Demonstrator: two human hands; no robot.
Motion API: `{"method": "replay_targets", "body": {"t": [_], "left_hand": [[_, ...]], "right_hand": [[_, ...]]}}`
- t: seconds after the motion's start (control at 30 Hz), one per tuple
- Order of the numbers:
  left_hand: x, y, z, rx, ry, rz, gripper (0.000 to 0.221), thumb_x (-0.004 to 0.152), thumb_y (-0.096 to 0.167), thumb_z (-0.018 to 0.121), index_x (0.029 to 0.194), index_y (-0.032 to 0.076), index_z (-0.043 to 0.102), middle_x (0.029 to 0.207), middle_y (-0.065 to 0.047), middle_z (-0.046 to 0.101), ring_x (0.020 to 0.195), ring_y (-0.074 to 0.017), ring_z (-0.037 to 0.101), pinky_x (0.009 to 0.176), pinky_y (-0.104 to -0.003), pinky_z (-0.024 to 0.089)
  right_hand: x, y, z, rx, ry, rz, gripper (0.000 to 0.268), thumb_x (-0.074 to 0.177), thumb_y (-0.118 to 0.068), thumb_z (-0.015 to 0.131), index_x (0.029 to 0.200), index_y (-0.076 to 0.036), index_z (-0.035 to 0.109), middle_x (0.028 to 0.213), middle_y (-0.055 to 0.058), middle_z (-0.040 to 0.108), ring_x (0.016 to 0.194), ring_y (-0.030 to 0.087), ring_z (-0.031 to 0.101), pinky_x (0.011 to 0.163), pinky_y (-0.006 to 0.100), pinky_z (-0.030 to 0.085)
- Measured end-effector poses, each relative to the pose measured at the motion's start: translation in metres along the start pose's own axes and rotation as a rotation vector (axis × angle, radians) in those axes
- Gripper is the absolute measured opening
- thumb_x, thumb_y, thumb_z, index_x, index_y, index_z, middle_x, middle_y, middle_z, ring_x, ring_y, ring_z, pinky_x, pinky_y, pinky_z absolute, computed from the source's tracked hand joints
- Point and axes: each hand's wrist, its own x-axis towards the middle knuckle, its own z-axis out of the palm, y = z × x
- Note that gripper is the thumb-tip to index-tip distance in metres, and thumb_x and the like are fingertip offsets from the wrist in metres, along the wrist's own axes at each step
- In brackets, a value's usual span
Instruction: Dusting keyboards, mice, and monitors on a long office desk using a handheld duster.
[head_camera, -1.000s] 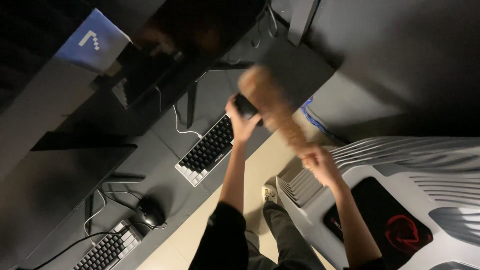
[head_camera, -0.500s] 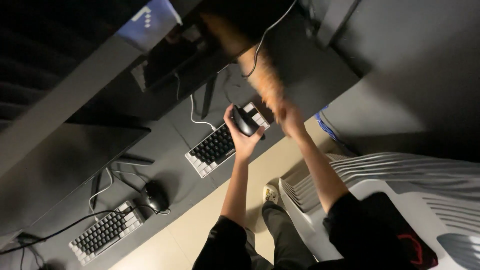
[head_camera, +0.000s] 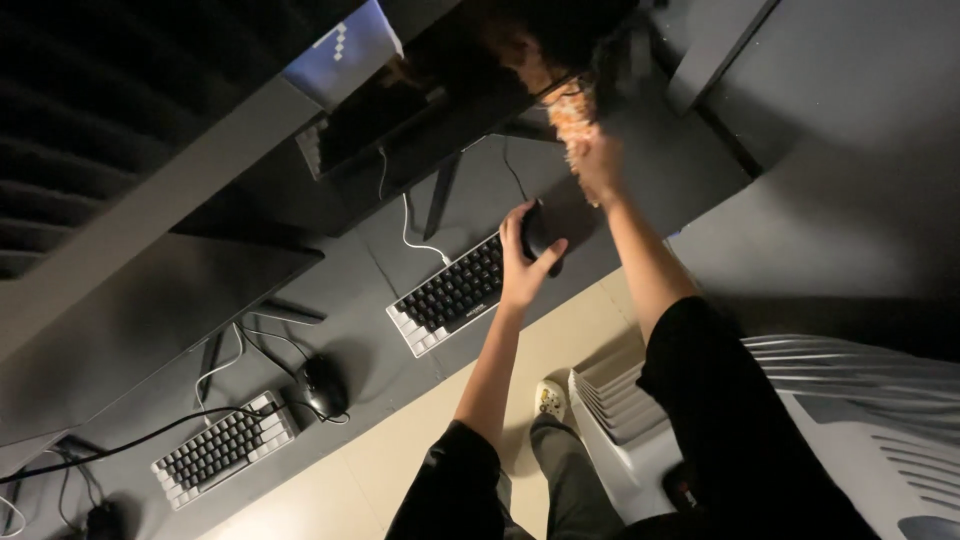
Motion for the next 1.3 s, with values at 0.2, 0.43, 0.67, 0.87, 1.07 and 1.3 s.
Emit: {"method": "replay_targets", "body": {"t": [0.2, 0.43, 0.67, 0.87, 1.07, 1.3], "left_hand": [[0.009, -0.008, 0.015, 0.011, -0.066, 0.0, 0.076, 0.079, 0.027, 0.085, 0.143, 0.007, 0.05, 0.141, -0.016, 0.051, 0.136, -0.0347, 0.046, 0.117, -0.046, 0.04], [0.014, -0.043, 0.062, 0.111, -0.012, -0.053, 0.083, 0.076, 0.032, 0.089, 0.144, 0.011, 0.047, 0.141, -0.021, 0.042, 0.132, -0.0387, 0.046, 0.115, -0.047, 0.043], [0.008, -0.048, 0.089, 0.306, -0.058, 0.038, 0.09, 0.07, 0.028, 0.091, 0.145, 0.012, 0.045, 0.147, -0.028, 0.034, 0.134, -0.0458, 0.04, 0.114, -0.052, 0.04], [0.004, -0.048, 0.105, 0.356, -0.045, 0.044, 0.094, 0.067, 0.021, 0.091, 0.146, 0.01, 0.042, 0.151, -0.033, 0.026, 0.138, -0.0521, 0.03, 0.116, -0.059, 0.03], [0.004, -0.039, 0.119, 0.414, 0.007, 0.011, 0.088, 0.072, 0.017, 0.088, 0.146, 0.007, 0.04, 0.154, -0.035, 0.019, 0.142, -0.0528, 0.022, 0.116, -0.061, 0.028], [0.013, -0.053, 0.12, 0.523, -0.016, -0.038, 0.094, 0.08, 0.027, 0.088, 0.151, -0.002, 0.033, 0.155, -0.038, 0.011, 0.144, -0.053, 0.017, 0.117, -0.06, 0.028]], "right_hand": [[-0.015, -0.051, -0.029, -0.241, 0.027, -0.265, 0.014, 0.099, -0.011, 0.059, 0.097, 0.002, 0.06, 0.076, 0.015, 0.068, 0.067, 0.016, 0.066, 0.058, 0.036, 0.055], [0.016, 0.037, -0.003, 0.722, -0.219, 0.426, 0.04, 0.112, -0.028, 0.059, 0.084, 0.001, 0.062, 0.074, 0.013, 0.061, 0.063, 0.023, 0.058, 0.061, 0.04, 0.051], [-0.021, 0.058, -0.037, -0.395, 0.244, -0.114, 0.024, 0.088, -0.012, 0.069, 0.106, 0.003, 0.062, 0.092, 0.028, 0.068, 0.087, 0.047, 0.067, 0.075, 0.052, 0.054], [-0.148, 0.004, -0.079, -0.2, 0.23, 0.025, 0.031, 0.096, -0.009, 0.058, 0.125, 0.003, 0.057, 0.106, 0.028, 0.068, 0.097, 0.044, 0.067, 0.081, 0.049, 0.054], [-0.264, -0.026, -0.132, -0.106, 0.226, 0.214, 0.034, 0.101, -0.023, 0.056, 0.126, -0.001, 0.058, 0.093, 0.022, 0.067, 0.076, 0.036, 0.067, 0.069, 0.046, 0.052], [-0.343, -0.047, -0.164, 0.192, 0.336, 0.777, 0.04, 0.099, -0.006, 0.064, 0.139, -0.003, 0.057, 0.091, 0.033, 0.065, 0.061, 0.056, 0.051, 0.055, 0.061, 0.039]]}}
